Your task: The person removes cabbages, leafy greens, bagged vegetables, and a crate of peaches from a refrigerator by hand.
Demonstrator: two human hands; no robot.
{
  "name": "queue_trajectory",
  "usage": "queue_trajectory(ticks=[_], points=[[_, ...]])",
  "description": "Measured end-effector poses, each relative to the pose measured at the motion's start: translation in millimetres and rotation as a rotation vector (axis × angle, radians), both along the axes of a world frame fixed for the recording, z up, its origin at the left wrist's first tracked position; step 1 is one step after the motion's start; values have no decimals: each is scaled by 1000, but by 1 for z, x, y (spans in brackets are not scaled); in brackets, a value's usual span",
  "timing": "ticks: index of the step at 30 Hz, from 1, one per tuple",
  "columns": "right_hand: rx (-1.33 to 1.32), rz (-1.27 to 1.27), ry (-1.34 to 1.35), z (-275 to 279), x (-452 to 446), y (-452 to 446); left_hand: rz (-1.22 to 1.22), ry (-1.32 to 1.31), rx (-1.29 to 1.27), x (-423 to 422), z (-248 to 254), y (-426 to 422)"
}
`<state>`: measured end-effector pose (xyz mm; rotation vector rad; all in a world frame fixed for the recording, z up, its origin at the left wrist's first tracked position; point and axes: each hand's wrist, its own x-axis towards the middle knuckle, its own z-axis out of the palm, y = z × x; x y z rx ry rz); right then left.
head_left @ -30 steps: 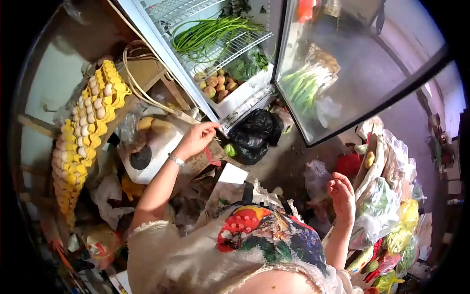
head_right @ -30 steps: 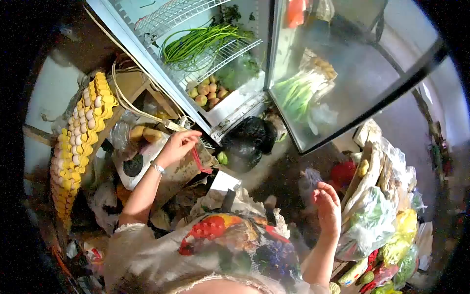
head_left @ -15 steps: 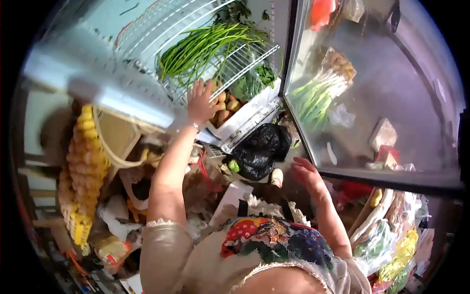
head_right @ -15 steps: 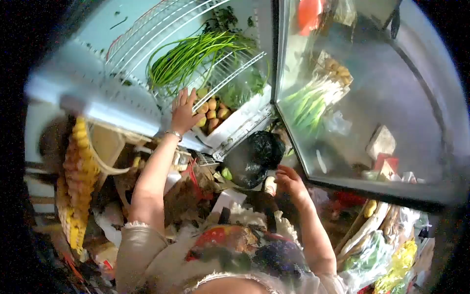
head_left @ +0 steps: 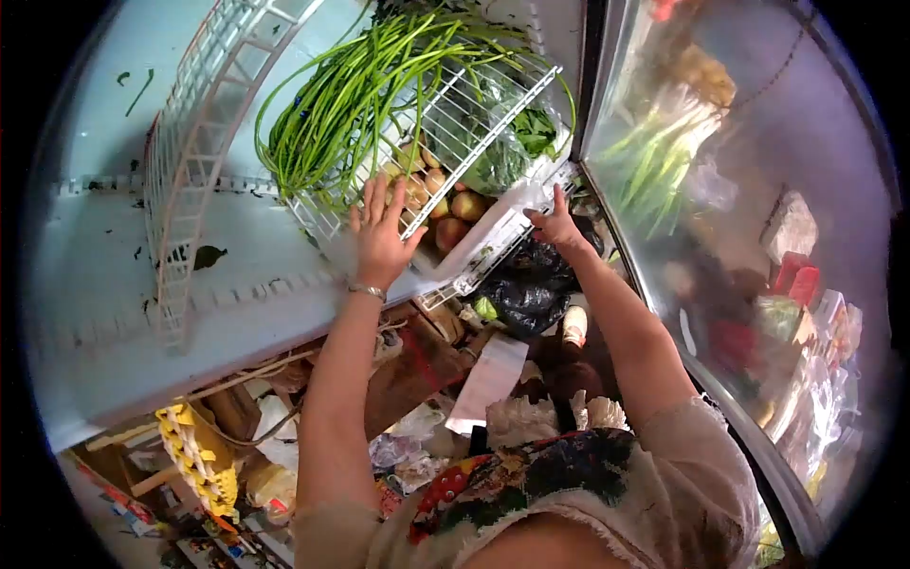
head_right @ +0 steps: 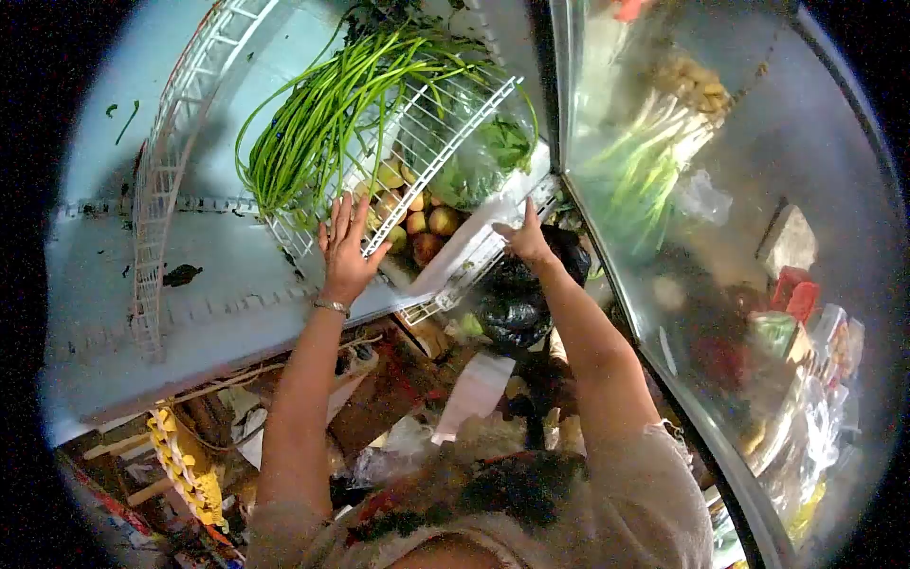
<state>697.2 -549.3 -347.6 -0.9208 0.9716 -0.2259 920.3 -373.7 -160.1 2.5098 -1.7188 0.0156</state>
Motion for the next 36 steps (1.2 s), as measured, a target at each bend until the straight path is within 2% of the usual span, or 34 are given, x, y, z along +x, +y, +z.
queue_trajectory(ticks=[1,2,4,5,7,9,11,12,13,15,16,17,19,21,22,23,24,27,29,31,35,36], points=[[47,-200,-111,1,16,9,4,-1,8,1,-1,0],[125,-151,-148,-17,27,10,-3,0,2,1,-1,0],[196,12,-240,-15,39,14,-2,-12,0,0,-1,-1],[-183,220,-158,-13,48,21,-3,-12,2,0,0,-1],[-295,214,-146,14,48,30,-4,-6,-28,-1,-1,-1],[-136,79,-167,37,38,21,-7,-22,-29,-1,-3,0],[126,9,-222,88,16,7,-5,-36,-28,0,-3,-1],[143,-9,-374,90,11,8,-5,-45,-26,0,-3,0],[143,-6,-372,105,8,8,-4,-56,-24,0,-4,0],[98,146,-517,147,1,7,-14,-66,-51,0,-5,2],[102,6,-406,192,-2,18,-5,-53,-36,0,-4,2],[102,2,-408,200,-12,23,1,-40,-22,0,-3,1],[145,128,-708,203,-40,25,1,-35,-23,2,-3,1],[277,236,-787,204,-72,38,3,-71,0,-3,1,2],[316,230,-584,220,-90,54,6,-70,-8,-3,0,1],[331,463,-566,200,-102,64,9,-69,-17,-2,-1,1],[260,545,-456,210,-107,79,1,-71,-32,-1,-4,2],[354,611,-275,179,-120,124,5,-57,-49,-2,-4,2],[349,614,-330,175,-128,131,-5,-45,-79,-1,-7,3],[357,500,-437,188,-128,136,-2,-44,-70,-2,-6,4],[257,426,-452,275,-135,146,-40,-53,-103,3,-11,6],[327,530,-652,274,-144,146,-30,-48,-92,5,-12,6]])
